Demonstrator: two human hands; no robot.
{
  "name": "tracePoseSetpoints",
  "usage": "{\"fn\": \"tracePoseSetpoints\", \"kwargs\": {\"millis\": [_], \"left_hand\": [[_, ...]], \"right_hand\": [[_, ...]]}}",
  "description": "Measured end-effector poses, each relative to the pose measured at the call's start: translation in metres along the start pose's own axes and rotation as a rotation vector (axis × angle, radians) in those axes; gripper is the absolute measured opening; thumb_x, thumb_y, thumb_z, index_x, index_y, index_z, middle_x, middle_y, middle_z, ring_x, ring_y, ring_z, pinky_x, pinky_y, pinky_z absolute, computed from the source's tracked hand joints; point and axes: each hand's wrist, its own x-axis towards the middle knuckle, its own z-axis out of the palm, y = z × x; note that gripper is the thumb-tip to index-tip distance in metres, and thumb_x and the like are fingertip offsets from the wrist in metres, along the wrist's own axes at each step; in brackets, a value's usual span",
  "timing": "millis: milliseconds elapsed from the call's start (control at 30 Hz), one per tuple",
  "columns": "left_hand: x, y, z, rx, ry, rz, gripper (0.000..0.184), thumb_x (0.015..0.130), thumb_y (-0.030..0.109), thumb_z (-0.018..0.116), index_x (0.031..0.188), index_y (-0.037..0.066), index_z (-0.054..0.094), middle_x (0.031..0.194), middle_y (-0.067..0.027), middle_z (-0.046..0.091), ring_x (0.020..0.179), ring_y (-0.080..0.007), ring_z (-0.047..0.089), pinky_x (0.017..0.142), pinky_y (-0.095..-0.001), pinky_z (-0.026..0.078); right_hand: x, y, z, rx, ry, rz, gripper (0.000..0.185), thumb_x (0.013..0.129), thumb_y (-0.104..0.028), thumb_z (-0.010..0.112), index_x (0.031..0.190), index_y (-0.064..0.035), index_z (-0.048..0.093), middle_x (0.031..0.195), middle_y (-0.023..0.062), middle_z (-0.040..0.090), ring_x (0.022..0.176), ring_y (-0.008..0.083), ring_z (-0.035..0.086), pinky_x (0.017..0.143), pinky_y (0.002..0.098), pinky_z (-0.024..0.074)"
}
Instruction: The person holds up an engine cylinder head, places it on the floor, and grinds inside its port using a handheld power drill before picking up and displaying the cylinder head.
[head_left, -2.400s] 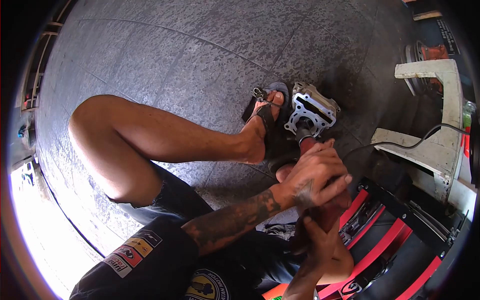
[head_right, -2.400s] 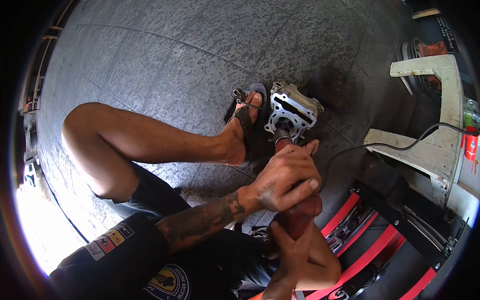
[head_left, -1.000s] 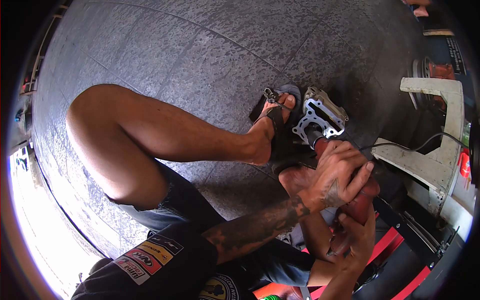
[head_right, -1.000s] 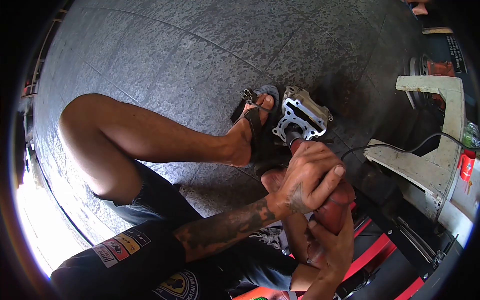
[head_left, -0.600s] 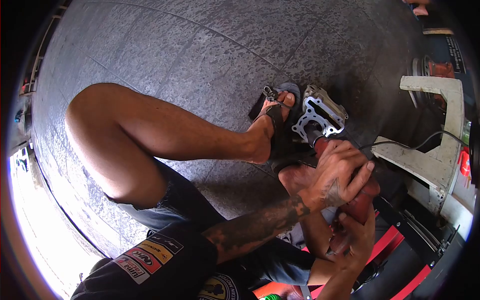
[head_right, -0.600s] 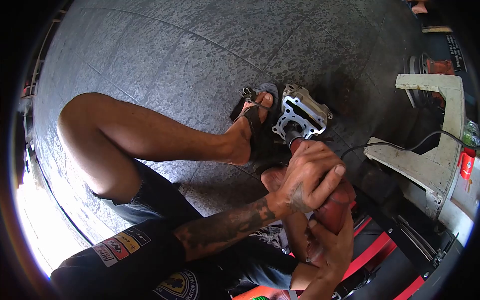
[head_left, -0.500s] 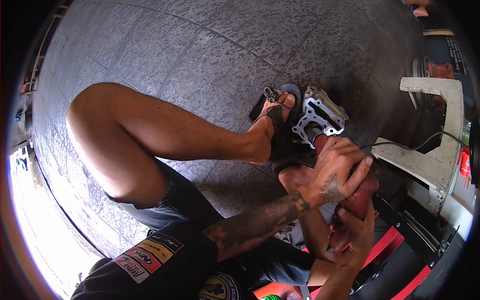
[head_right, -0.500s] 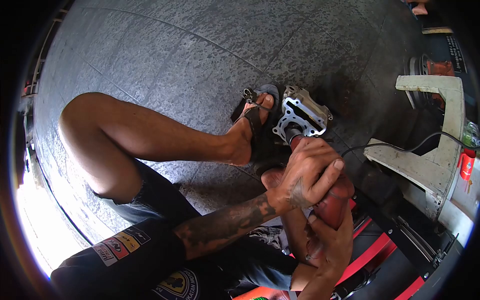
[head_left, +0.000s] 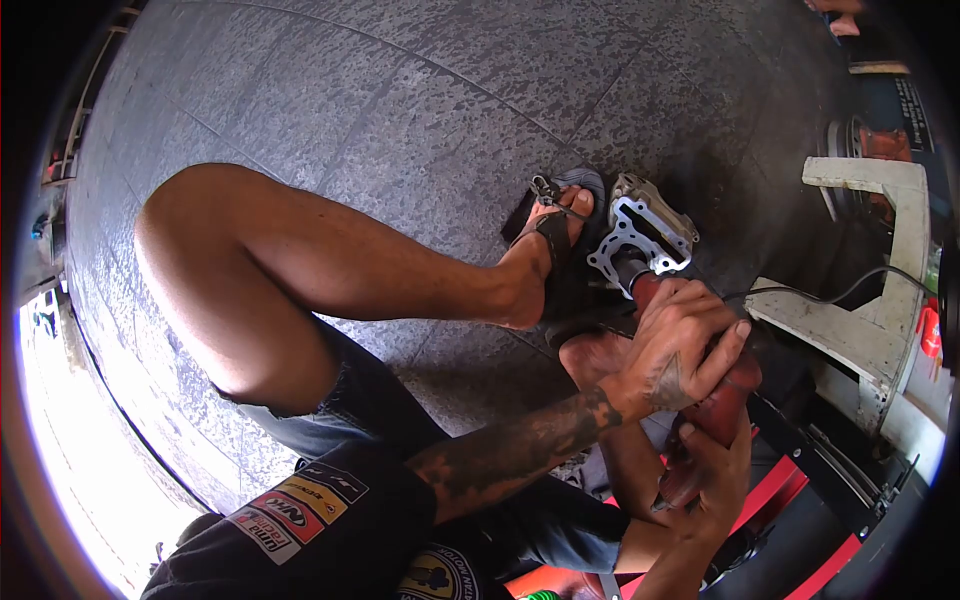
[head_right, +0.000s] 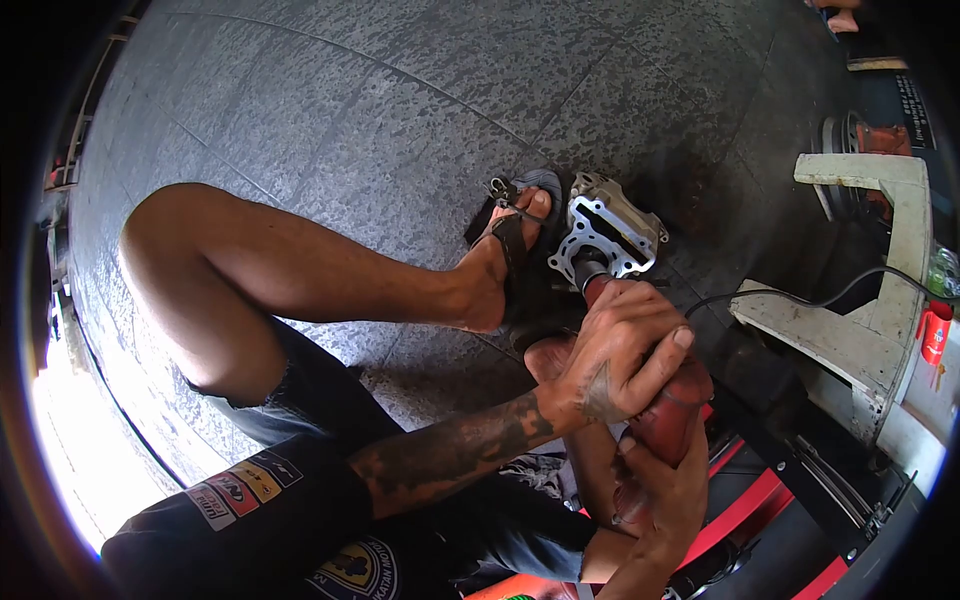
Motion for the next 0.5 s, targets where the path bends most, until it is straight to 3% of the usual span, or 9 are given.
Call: {"fn": "tracePoseSetpoints", "kwargs": {"millis": [133,167,233,367,400,467,500], "left_hand": [[-0.008,0.006,0.005,-0.037,0.08,0.062,0.029,0.089,0.022,0.048,0.07,0.002,0.059,0.071,-0.0123,0.058,0.076,-0.0298,0.053,0.077,-0.0394,0.037],[-0.008,0.004,0.005,-0.038,0.079,0.06,0.029,0.089,0.022,0.048,0.07,0.002,0.059,0.071,-0.0123,0.058,0.076,-0.0298,0.053,0.077,-0.0394,0.037],[-0.005,0.001,0.003,0.0,0.015,0.044,0.031,0.089,0.025,0.051,0.07,0.003,0.06,0.07,-0.0125,0.06,0.078,-0.0295,0.055,0.079,-0.0389,0.038],[0.001,-0.004,0.0,0.004,0.005,0.003,0.03,0.089,0.025,0.051,0.071,0.003,0.061,0.072,-0.013,0.06,0.079,-0.0296,0.055,0.08,-0.0385,0.038],[0.0,-0.002,0.0,0.017,-0.002,0.004,0.03,0.089,0.025,0.051,0.071,0.003,0.061,0.072,-0.0131,0.06,0.079,-0.0294,0.055,0.08,-0.0383,0.038],[-0.002,0.0,0.001,0.035,-0.007,0.005,0.03,0.089,0.025,0.051,0.072,0.003,0.061,0.072,-0.0132,0.06,0.079,-0.0292,0.055,0.08,-0.0381,0.038],[-0.005,0.003,0.003,0.014,0.028,0.028,0.03,0.089,0.025,0.051,0.071,0.003,0.061,0.072,-0.0132,0.06,0.079,-0.0291,0.054,0.08,-0.0383,0.038]], "right_hand": [[-0.004,0.022,-0.002,0.048,0.042,-0.162,0.079,0.059,-0.008,0.07,0.132,0.0035,0.042,0.109,0.0151,0.058,0.092,0.0211,0.062,0.079,0.0315,0.0516],[-0.005,0.022,-0.003,0.048,0.042,-0.159,0.079,0.059,-0.008,0.07,0.132,0.0035,0.042,0.109,0.0151,0.058,0.092,0.0211,0.062,0.079,0.0315,0.0516],[-0.008,0.008,0.003,0.073,0.027,0.046,0.082,0.059,-0.009,0.07,0.134,0.0044,0.039,0.111,0.0162,0.057,0.098,0.0226,0.061,0.086,0.0332,0.0495],[0.009,0.023,-0.002,0.097,0.062,0.001,0.084,0.059,-0.009,0.07,0.135,0.0048,0.038,0.113,0.0165,0.057,0.101,0.023,0.06,0.089,0.0338,0.0481],[0.01,0.025,-0.004,0.007,0.051,-0.076,0.078,0.061,-0.013,0.067,0.132,0.0053,0.04,0.099,0.0138,0.058,0.081,0.0186,0.059,0.071,0.0295,0.0475],[0.008,0.026,-0.006,-0.08,0.036,-0.155,0.074,0.062,-0.018,0.065,0.128,0.0058,0.042,0.086,0.0112,0.059,0.061,0.0141,0.058,0.054,0.0252,0.0469],[0.005,0.025,-0.008,-0.036,-0.002,-0.155,0.075,0.062,-0.013,0.067,0.13,0.0053,0.042,0.099,0.0135,0.058,0.08,0.0182,0.059,0.069,0.0289,0.048]]}}
